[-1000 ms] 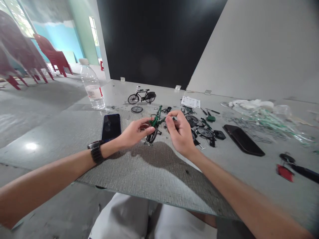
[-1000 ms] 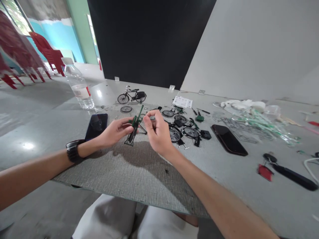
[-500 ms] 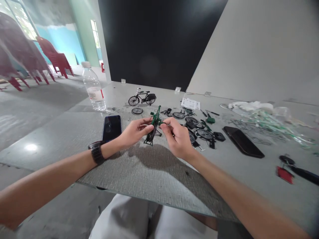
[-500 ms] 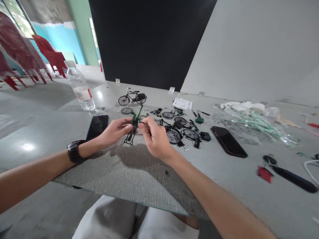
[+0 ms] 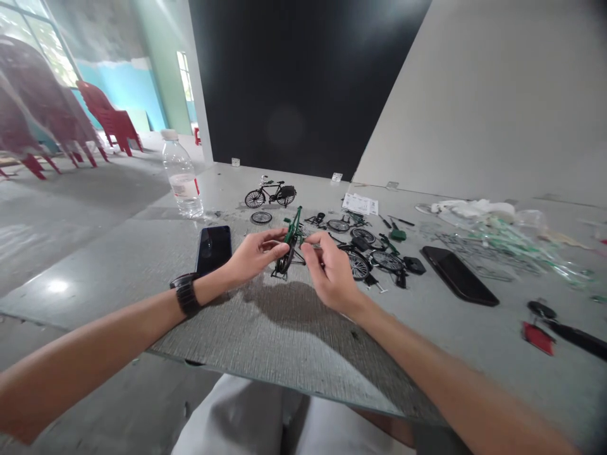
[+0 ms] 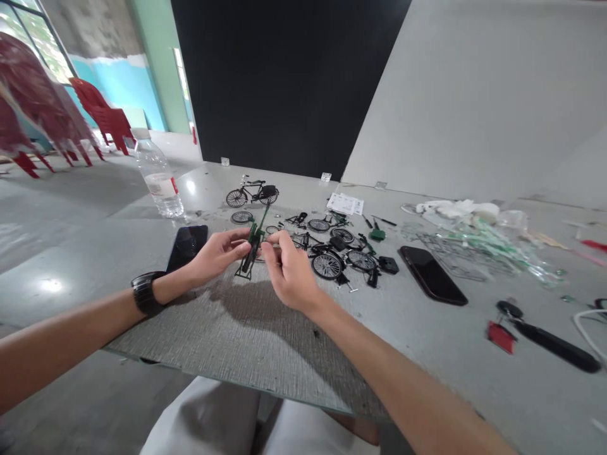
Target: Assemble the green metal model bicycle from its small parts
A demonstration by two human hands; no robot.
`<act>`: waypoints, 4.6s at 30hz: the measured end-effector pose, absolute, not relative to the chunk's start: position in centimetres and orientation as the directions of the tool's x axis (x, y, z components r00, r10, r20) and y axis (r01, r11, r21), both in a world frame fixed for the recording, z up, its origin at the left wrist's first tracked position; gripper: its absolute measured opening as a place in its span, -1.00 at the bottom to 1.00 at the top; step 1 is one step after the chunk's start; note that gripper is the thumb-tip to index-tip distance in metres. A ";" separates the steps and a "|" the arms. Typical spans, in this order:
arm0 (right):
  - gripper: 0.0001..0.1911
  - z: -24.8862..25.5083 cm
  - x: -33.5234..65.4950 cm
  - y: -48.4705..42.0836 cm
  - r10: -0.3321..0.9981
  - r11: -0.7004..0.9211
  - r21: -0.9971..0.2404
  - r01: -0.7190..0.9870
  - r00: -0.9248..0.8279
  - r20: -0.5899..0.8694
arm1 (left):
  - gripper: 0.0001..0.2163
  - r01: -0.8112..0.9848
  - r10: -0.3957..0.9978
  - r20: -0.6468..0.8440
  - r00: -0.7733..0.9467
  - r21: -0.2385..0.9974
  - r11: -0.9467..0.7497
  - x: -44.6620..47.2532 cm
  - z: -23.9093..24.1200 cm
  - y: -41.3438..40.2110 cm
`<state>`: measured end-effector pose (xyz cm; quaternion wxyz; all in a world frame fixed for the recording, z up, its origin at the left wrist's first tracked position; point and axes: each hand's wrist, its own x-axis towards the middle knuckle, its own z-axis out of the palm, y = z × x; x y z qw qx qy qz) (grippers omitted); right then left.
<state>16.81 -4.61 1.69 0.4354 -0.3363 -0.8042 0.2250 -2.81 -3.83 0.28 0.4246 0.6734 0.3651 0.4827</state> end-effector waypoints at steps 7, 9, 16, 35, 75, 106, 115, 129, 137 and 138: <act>-0.68 1.9 16.9 -3.6 0.787 0.616 -0.745 0.256 -0.245 0.566 | -0.50 0.039 0.856 0.318 0.408 0.930 -0.364 -2.6 0.3 -4.3; -0.65 1.8 16.9 -3.6 0.794 0.608 -0.727 0.320 -0.277 0.541 | -0.51 0.014 0.861 0.324 0.393 0.934 -0.358 -2.6 0.2 -4.3; -0.60 2.2 16.8 -4.7 0.736 0.675 -0.638 0.369 -0.383 0.558 | -0.54 0.067 0.894 0.331 0.301 0.928 -0.366 -3.0 0.3 -3.8; -0.43 2.7 16.4 -4.6 0.844 0.528 -0.823 0.209 -0.234 0.483 | -0.51 0.074 0.882 0.282 0.377 0.940 -0.332 -3.1 0.7 -4.0; -0.58 2.2 18.3 -3.1 0.739 0.670 -0.538 0.511 -0.527 0.420 | -0.49 -0.163 0.951 0.258 0.172 0.959 -0.230 -3.2 -0.6 -3.3; -0.65 1.8 18.8 -1.1 0.879 0.476 -0.849 0.229 -0.096 0.467 | -0.54 0.206 0.908 0.414 0.069 0.884 -0.419 -3.5 0.0 -2.9; -0.61 1.4 18.9 -0.7 0.901 0.428 -0.884 0.191 -0.170 0.399 | -0.62 0.108 0.937 0.345 0.046 0.931 -0.348 -3.4 -0.4 -2.7; -0.79 0.6 20.2 1.2 0.814 0.569 -0.421 0.706 -0.410 0.411 | -0.75 0.048 0.931 0.350 -0.099 0.937 -0.347 -3.4 -0.6 -2.4; -0.61 -0.4 19.5 3.0 0.757 0.620 -0.048 0.783 -0.581 0.298 | -0.74 0.043 0.931 0.356 -0.074 0.934 -0.354 -3.2 -0.9 -2.3; -0.61 -0.5 19.4 3.1 0.760 0.615 -0.031 0.788 -0.581 0.292 | -0.73 0.045 0.932 0.355 -0.073 0.935 -0.353 -3.2 -0.8 -2.3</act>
